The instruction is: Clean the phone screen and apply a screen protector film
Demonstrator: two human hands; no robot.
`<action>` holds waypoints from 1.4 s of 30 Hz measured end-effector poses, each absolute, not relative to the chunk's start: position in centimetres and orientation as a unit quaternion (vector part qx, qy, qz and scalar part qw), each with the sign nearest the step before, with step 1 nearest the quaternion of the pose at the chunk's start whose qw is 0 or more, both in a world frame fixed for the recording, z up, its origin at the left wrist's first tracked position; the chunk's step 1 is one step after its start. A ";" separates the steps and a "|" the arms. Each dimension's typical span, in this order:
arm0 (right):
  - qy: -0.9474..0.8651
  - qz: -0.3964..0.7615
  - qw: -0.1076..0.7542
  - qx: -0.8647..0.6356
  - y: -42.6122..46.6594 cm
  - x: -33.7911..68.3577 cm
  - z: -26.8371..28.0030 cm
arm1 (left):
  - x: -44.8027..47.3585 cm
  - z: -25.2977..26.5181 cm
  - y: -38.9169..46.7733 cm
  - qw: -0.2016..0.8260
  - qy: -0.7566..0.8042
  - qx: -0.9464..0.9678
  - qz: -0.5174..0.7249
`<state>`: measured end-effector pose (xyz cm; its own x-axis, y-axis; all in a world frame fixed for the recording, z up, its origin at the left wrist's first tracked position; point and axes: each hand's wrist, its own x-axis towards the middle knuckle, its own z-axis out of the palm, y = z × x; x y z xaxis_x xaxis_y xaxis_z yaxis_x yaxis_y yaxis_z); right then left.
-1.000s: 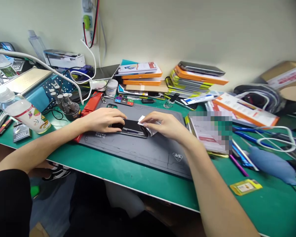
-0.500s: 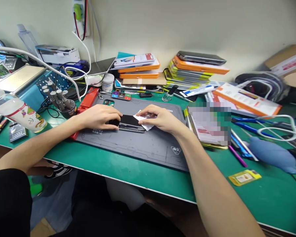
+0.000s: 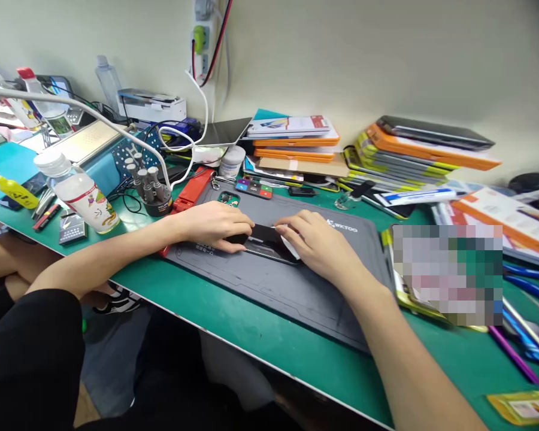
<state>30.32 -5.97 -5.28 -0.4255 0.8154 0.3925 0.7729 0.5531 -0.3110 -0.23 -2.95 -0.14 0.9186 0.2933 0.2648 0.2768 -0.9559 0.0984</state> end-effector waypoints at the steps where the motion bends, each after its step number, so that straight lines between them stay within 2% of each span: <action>1: -0.847 0.041 0.251 -0.466 -6.0 30.4 -5.3 | -0.2 0.0 -3.1 0.040 0.152 0.978 0.139; 12: -0.845 0.031 0.251 -0.471 -6.3 30.4 -5.2 | -0.2 1.5 -3.8 0.072 0.202 0.974 0.075; 18: -0.837 0.028 0.255 -0.484 -6.5 30.2 -5.3 | -0.1 0.6 -3.4 0.007 0.157 0.983 0.100; 23: -0.828 0.057 0.252 -0.498 -6.2 30.1 -5.2 | -0.2 0.7 -3.3 -0.005 0.148 0.984 0.096; 33: -0.810 0.089 0.289 -0.503 -5.8 30.6 -4.9 | -0.2 0.5 -3.8 -0.103 0.124 0.982 0.096; 42: -0.827 0.064 0.271 -0.488 -6.0 30.3 -4.6 | -0.5 1.3 -3.5 -0.083 0.127 0.985 0.084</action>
